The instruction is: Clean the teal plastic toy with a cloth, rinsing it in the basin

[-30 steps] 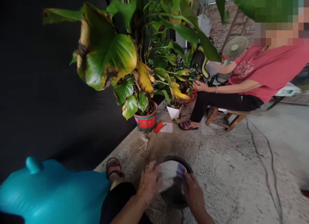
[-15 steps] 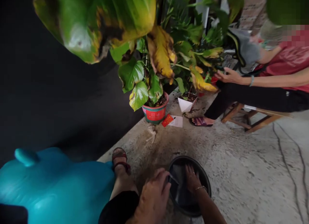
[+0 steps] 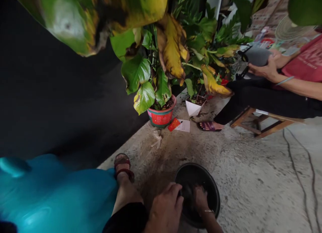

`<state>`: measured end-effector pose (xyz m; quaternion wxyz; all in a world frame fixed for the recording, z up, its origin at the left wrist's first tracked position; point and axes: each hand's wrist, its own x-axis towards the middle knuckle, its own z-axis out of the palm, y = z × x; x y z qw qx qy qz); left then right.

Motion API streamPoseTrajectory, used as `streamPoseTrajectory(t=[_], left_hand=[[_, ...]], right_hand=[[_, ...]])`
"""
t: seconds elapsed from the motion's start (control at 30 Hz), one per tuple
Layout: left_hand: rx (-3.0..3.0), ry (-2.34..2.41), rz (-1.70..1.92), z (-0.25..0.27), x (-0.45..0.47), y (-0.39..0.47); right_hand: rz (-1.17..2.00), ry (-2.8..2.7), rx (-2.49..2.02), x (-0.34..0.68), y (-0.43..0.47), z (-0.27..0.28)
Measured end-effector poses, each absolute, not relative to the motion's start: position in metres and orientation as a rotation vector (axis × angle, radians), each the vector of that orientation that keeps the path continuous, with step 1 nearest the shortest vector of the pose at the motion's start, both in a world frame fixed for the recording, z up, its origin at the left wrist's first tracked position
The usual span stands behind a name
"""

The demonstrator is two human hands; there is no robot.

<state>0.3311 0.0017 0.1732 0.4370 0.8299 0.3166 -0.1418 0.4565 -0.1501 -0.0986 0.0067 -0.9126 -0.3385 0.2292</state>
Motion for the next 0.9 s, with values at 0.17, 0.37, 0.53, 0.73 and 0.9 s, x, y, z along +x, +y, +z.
streamPoseTrajectory(t=[0.17,0.37,0.53,0.73,0.9], left_hand=[[2.092,0.796,-0.260,0.169,0.325,0.004],[2.066,0.803,-0.301,0.163,0.325,0.003],[1.997,0.835,-0.276,0.157,0.328,0.001],[1.809,0.920,-0.149,0.150,0.334,0.006],[1.548,1.026,-0.202,0.144,0.338,-0.001]], right_hand=[[0.707,-1.001,-2.848,0.473,-0.174,-0.074],[0.871,-0.708,-2.845,0.445,-0.154,-0.111],[0.933,-0.616,-2.790,0.442,-0.145,-0.119],[0.643,-0.709,-2.646,0.468,-0.177,-0.068],[0.471,-0.729,-2.513,0.472,-0.197,-0.019]])
